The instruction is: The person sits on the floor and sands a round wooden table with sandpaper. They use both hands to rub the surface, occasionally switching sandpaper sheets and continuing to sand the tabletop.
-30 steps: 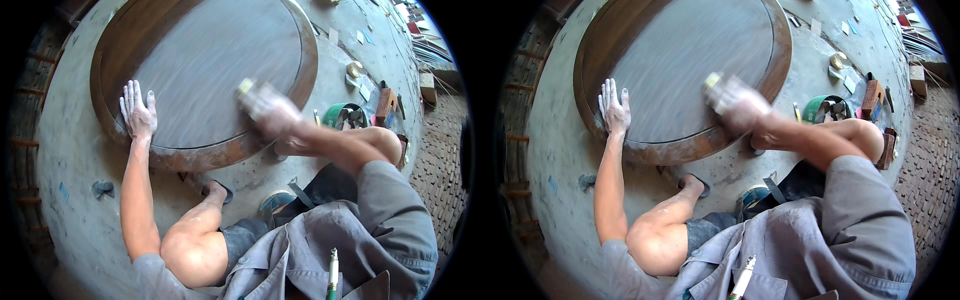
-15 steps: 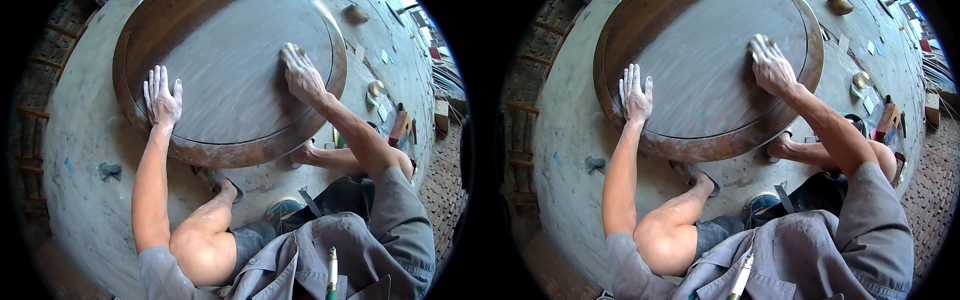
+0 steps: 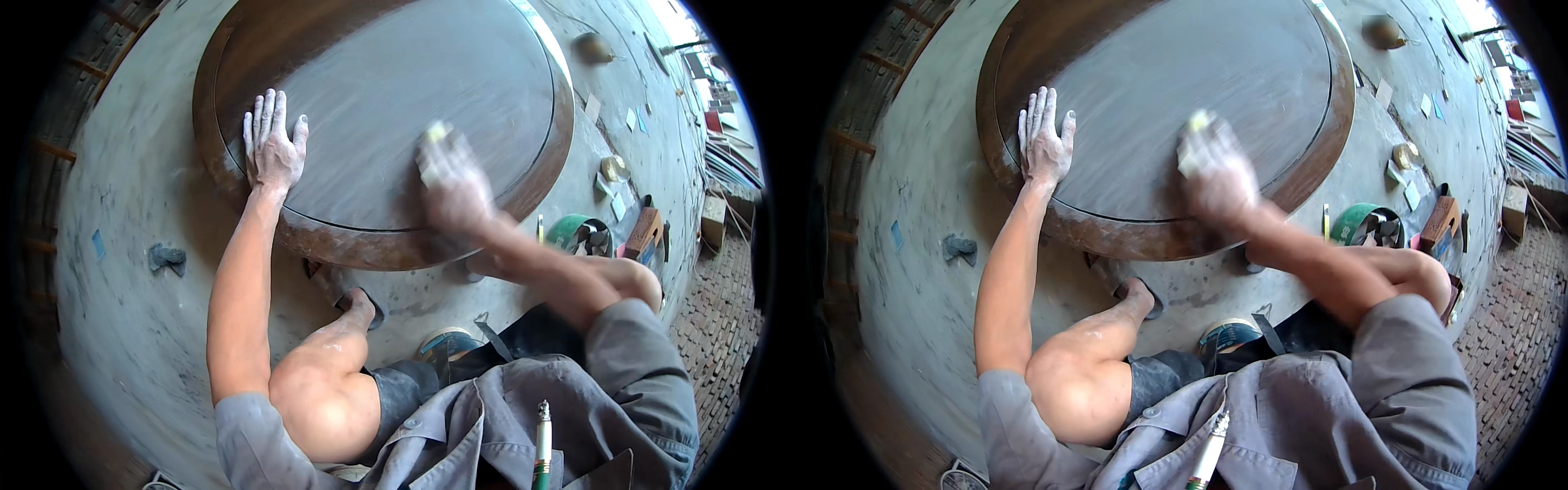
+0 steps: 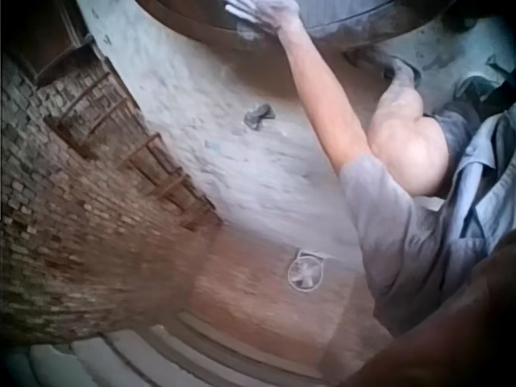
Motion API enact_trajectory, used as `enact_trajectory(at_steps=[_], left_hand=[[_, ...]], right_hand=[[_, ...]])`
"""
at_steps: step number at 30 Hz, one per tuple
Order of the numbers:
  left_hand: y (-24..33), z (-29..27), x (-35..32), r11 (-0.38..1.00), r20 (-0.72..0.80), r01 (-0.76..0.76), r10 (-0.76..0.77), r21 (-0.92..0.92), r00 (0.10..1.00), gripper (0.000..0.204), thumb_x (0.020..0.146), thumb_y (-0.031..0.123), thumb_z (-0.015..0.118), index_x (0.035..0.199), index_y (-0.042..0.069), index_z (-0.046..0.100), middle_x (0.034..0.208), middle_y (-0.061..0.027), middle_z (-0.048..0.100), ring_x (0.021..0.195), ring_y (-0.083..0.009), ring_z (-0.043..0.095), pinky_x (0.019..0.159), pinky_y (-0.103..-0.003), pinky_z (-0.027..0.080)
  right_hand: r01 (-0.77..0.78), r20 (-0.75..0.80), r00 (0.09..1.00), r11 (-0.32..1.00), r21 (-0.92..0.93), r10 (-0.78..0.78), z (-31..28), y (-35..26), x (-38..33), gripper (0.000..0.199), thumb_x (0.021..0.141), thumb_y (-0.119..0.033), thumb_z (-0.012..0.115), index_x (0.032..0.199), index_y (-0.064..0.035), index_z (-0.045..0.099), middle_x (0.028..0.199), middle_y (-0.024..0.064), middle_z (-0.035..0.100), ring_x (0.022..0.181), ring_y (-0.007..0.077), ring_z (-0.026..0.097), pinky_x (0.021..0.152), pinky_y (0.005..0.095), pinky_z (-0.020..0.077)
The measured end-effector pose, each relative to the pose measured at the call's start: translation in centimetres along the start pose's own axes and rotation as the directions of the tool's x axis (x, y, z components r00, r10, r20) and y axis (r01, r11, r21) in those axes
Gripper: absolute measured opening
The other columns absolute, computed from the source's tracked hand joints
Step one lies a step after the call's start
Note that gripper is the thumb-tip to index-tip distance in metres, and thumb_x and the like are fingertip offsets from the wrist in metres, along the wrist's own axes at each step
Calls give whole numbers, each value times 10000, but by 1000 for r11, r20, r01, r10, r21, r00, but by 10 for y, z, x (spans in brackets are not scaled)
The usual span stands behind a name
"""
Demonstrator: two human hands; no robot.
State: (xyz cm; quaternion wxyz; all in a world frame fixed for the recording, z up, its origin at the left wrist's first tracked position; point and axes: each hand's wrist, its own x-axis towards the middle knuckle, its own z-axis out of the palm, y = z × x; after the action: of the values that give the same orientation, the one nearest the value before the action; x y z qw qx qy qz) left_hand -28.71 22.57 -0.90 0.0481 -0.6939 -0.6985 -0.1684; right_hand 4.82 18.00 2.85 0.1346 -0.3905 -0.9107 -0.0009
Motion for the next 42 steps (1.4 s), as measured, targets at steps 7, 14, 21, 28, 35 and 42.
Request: enact_trajectory(at_steps=[7,14,21,28,35,42], left_hand=[[-2,-1,-2,999,-54,-12,10,-30,998,640,1056,412,496,1580,61,387,1646,-141,367,1542,-295,296,1277,-453,173],[-4,4,-6,1000,-50,17,-17,-14,999,622,1050,387,516,1576,78,398,1643,-121,377,1544,-279,292,1282,-446,178],[2,5,-3,999,-80,43,-45,-21,996,607,1062,381,499,1575,73,396,1641,-115,379,1541,-264,298,1284,-437,180],[-1,2,-8,998,-41,67,-68,-11,997,608,1064,384,489,1577,74,391,1642,-109,378,1544,-245,291,1290,-421,172],[6,-2,-3,995,-42,96,-97,-11,994,599,1060,384,498,1566,76,412,1636,-96,391,1538,-240,305,1290,-419,178],[-5,3,-13,996,-82,79,-82,-37,993,592,1054,378,513,1558,79,428,1621,-104,416,1530,-253,324,1284,-434,187]], right_hand=[[-33,136,990,998,-60,41,-8,85,4,610,883,-140,559,1448,76,483,1527,275,470,1427,427,451,1226,525,310],[186,171,959,956,226,-227,7,-56,-7,651,859,-176,601,1444,86,490,1532,264,472,1452,412,429,1244,521,282],[-211,115,968,973,-97,221,-4,130,10,646,939,-134,499,1498,153,349,1566,379,328,1491,516,295,1263,552,208],[301,247,901,924,236,-356,3,-28,24,732,843,-175,589,1487,122,408,1573,301,394,1493,449,344,1268,508,240],[85,346,930,845,-528,123,24,124,52,638,920,-177,532,1448,163,420,1539,358,383,1464,542,316,1242,587,221],[270,240,919,944,188,-311,20,24,67,692,886,-118,548,1514,110,369,1586,283,387,1487,461,347,1265,511,239]])
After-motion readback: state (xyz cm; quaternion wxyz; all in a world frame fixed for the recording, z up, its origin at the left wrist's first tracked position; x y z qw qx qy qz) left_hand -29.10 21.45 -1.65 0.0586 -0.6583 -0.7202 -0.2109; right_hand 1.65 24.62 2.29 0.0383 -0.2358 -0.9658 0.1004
